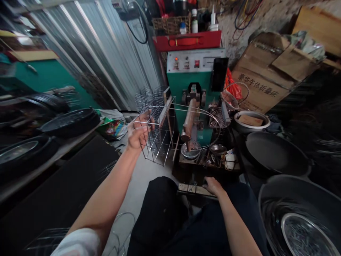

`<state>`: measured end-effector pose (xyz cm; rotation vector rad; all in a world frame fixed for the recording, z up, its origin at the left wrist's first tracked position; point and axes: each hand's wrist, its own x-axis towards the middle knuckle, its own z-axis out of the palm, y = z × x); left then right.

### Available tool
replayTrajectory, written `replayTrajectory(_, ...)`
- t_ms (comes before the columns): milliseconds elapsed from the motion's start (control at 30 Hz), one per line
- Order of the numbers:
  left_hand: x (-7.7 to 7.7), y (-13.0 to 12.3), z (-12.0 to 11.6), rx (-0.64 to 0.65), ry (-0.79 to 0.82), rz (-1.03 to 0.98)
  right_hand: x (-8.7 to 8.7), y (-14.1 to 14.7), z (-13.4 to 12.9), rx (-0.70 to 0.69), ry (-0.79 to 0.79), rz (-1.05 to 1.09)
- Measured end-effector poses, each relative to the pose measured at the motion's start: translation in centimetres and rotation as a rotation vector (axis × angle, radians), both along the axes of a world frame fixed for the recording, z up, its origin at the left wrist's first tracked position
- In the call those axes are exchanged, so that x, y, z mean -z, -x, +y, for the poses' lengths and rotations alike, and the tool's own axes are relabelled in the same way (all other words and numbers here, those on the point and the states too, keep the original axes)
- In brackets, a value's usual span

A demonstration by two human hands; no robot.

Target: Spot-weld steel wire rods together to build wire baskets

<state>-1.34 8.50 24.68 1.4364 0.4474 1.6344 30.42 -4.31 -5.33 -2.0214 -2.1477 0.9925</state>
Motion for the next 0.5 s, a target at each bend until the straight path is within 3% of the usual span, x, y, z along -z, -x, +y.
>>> replayTrajectory(100, -0.6, -0.2, 0.6, 0.024, -0.004, 0.030, -0.1, -0.4, -0.2, 0.012, 0.001, 0.024)
replayTrajectory(200, -0.5, -0.1, -0.2, 0.039, -0.048, 0.068, -0.2, -0.9, -0.5, 0.029, -0.003, 0.045)
replayTrajectory(367, 0.9, 0.2, -4.1, -0.065, -0.148, 0.048, -0.2, -1.7, -1.0, 0.061, -0.008, 0.053)
replayTrajectory(500, 1.7, 0.6, -7.5, -0.085, -0.074, -0.052, 0.0, -2.0, -1.1, 0.072, -0.016, 0.058)
